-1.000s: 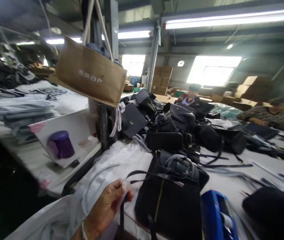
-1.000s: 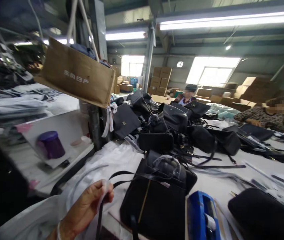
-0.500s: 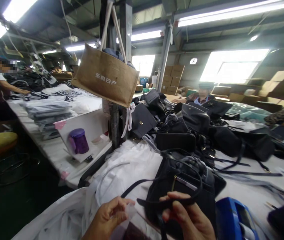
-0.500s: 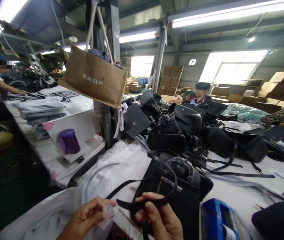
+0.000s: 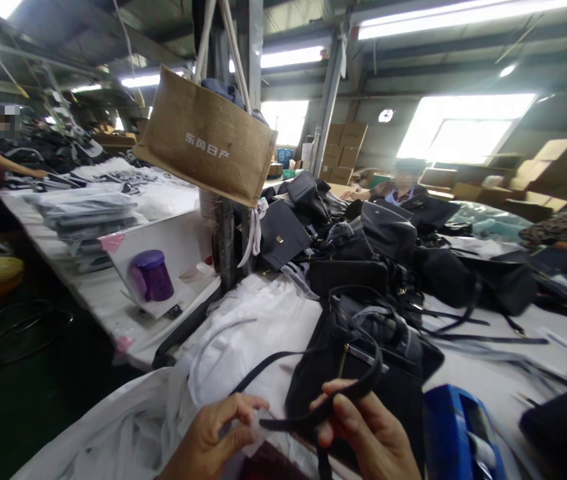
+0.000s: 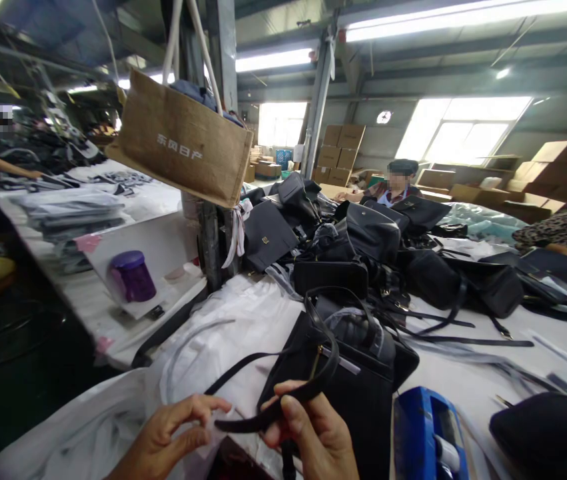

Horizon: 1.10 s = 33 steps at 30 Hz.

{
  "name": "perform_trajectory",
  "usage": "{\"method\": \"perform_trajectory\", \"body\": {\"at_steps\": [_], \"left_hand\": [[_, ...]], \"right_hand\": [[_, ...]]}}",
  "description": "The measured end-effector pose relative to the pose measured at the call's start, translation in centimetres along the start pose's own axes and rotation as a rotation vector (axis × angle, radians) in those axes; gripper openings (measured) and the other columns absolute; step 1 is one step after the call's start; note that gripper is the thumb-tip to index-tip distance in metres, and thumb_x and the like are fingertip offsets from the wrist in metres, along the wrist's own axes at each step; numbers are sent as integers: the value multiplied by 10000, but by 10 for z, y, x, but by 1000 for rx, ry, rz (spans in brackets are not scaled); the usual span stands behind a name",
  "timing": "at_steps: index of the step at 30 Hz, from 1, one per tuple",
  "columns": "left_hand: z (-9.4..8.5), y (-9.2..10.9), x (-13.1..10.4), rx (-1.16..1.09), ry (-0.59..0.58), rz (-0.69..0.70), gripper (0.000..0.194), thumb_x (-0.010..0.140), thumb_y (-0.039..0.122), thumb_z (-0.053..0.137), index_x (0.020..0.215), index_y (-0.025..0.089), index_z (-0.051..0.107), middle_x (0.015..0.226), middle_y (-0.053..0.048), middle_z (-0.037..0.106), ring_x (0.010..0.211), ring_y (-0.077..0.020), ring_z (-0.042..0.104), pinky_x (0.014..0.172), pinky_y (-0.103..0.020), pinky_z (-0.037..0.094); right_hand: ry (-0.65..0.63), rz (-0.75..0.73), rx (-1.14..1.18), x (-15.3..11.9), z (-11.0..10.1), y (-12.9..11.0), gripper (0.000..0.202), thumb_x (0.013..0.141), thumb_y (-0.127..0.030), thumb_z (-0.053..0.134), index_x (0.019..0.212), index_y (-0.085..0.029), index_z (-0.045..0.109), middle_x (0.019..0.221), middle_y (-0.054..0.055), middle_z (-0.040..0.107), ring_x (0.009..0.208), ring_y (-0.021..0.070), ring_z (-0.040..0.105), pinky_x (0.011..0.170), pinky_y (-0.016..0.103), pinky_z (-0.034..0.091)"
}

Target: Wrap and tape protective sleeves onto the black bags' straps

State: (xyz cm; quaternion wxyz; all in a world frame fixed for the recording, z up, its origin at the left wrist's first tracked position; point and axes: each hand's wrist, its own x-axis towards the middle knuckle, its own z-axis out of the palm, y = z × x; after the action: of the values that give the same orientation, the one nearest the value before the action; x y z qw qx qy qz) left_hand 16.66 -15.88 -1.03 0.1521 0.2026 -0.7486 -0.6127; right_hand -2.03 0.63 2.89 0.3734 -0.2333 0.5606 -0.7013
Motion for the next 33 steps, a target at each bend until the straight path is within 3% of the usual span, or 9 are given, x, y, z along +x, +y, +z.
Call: {"method": "perform_trajectory", "body": {"at_steps": [4,6,11,14,19,24,30,33], "left_hand": [[5,-8,-1,-22,14,-6,170,868,323,632,778,180,642,765,-1,701,748,-151,648,720,-199,477],[7,-13,-2,-54,-7,-16,169,869,335,632,825,174,662,681,15,670,653,-135,630,650,-190,474],[8,-17,-2,6,-89,52,240,924,330,552,1087,228,696,886,-7,736,819,-164,675,767,-196,482],[8,-14,-1,64,-111,56,266,955,335,494,1108,255,696,951,0,738,900,-167,670,834,-195,463],[12,-11,1,55,-65,-11,288,953,388,479,1009,241,720,923,3,738,900,-170,667,833,-192,451],[20,-7,-1,46,-31,-76,358,934,437,477,901,197,741,806,-24,714,794,-190,634,754,-227,454],[34,-2,-1,-33,108,-95,384,897,455,521,689,171,674,667,-10,619,655,-153,531,616,-204,406],[39,-6,-1,-55,149,-117,386,889,478,516,714,170,669,650,-7,592,642,-154,517,591,-203,399]], "right_hand": [[-39,35,-22,3,-3,2,323,843,-454,666,989,-166,664,733,56,695,573,135,613,597,252,476],[-47,47,-20,5,-3,3,335,855,-459,650,1003,-160,652,638,30,658,572,134,594,588,242,455],[0,74,-69,12,-4,3,385,874,-492,609,1049,-149,624,571,0,612,568,126,546,598,245,431],[18,67,-121,16,-3,5,410,870,-508,605,1052,-140,615,573,-5,609,550,119,531,602,247,425],[-67,65,-146,19,4,11,366,884,-497,587,1016,-156,584,583,-11,603,536,112,530,551,220,394],[24,-6,-112,21,7,18,317,841,-471,651,963,-191,568,733,-1,630,575,108,533,531,206,390],[96,-15,-115,15,16,27,255,784,-412,720,843,-174,650,760,9,630,699,135,546,631,215,431],[35,3,-33,9,23,44,260,745,-390,755,866,-176,670,800,26,656,754,168,583,690,249,470]]}}
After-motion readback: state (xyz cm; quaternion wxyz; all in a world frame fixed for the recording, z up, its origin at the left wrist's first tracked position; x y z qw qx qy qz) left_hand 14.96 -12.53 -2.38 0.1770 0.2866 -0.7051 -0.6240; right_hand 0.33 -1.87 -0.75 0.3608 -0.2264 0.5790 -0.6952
